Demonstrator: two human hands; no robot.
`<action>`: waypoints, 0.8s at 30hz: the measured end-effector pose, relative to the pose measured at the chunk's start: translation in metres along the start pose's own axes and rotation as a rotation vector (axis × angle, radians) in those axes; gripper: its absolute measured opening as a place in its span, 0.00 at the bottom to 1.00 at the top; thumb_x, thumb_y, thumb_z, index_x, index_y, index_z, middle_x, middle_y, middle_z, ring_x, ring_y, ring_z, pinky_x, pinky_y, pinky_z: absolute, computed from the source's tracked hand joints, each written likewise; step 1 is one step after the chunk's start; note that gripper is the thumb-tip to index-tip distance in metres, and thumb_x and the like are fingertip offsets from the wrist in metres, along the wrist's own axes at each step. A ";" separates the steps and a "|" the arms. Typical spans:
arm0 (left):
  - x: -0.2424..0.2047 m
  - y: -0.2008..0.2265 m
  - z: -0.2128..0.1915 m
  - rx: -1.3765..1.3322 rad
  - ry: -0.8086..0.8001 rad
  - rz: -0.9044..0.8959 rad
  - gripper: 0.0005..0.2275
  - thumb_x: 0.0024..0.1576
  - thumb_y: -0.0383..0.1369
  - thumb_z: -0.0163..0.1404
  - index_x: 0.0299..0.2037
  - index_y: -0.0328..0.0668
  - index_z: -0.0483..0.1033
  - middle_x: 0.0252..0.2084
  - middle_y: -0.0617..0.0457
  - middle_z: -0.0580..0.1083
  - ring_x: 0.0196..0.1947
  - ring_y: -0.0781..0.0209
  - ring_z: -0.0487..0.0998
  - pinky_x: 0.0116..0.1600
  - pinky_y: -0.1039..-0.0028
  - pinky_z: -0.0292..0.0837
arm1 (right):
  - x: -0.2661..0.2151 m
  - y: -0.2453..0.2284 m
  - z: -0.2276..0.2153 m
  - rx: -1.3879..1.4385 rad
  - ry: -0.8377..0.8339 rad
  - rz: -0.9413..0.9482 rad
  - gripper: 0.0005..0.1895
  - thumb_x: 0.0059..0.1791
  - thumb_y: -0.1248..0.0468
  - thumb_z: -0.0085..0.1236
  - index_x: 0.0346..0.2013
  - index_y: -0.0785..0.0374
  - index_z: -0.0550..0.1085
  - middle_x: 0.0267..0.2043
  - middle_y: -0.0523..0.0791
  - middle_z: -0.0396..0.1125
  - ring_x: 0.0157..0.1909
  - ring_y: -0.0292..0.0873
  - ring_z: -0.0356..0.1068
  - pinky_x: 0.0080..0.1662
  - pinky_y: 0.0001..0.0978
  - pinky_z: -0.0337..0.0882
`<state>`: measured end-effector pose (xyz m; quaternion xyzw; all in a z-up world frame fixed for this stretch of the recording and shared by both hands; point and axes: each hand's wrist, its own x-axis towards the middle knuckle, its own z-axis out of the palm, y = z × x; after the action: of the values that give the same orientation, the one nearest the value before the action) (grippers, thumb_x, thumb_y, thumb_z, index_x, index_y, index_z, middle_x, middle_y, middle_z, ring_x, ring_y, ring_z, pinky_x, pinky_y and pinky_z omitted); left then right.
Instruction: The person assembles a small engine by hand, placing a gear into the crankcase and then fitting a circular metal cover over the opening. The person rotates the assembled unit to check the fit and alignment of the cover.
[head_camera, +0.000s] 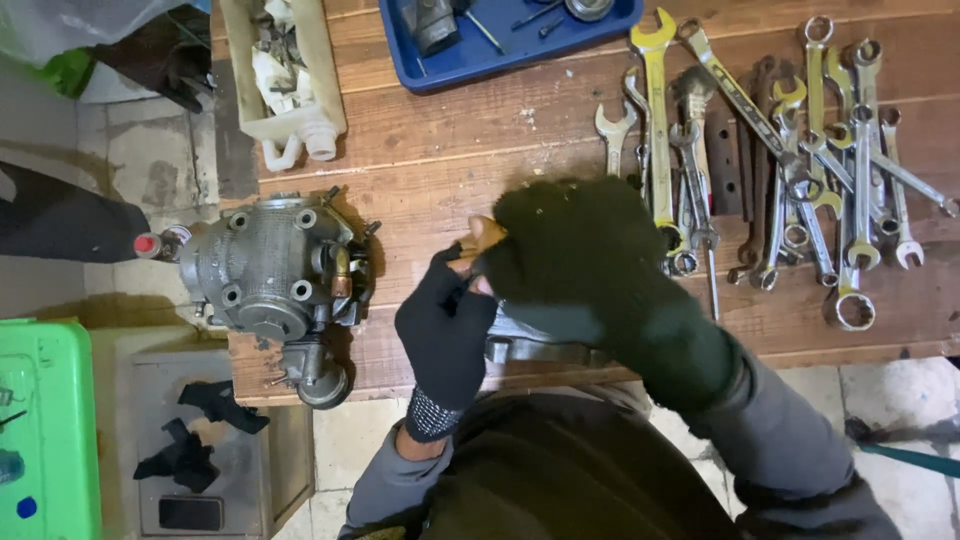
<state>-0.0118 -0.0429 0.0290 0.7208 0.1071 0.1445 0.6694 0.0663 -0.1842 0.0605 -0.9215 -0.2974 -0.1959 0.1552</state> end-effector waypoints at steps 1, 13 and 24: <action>-0.002 -0.005 -0.001 0.001 -0.004 0.000 0.04 0.58 0.35 0.59 0.37 0.45 0.81 0.33 0.52 0.80 0.40 0.70 0.79 0.49 0.65 0.82 | 0.001 0.000 -0.003 0.000 0.000 0.005 0.18 0.49 0.42 0.44 0.20 0.42 0.71 0.17 0.38 0.64 0.24 0.44 0.72 0.25 0.33 0.67; -0.005 -0.015 -0.004 0.050 -0.036 0.069 0.04 0.59 0.30 0.57 0.39 0.41 0.82 0.38 0.45 0.81 0.45 0.58 0.81 0.55 0.63 0.76 | 0.016 0.006 -0.034 1.345 -0.402 0.680 0.27 0.52 0.45 0.49 0.39 0.67 0.82 0.39 0.53 0.76 0.48 0.48 0.74 0.58 0.47 0.72; -0.019 0.009 -0.001 0.117 -0.334 0.026 0.26 0.55 0.30 0.62 0.64 0.37 0.68 0.63 0.39 0.69 0.69 0.43 0.67 0.73 0.50 0.58 | 0.014 0.001 -0.042 0.830 -0.511 0.420 0.31 0.55 0.38 0.36 0.36 0.60 0.77 0.34 0.48 0.75 0.43 0.49 0.75 0.50 0.41 0.74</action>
<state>-0.0303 -0.0493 0.0371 0.7738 -0.0066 0.0250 0.6329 0.0661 -0.1954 0.1035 -0.8405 -0.1872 0.2044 0.4655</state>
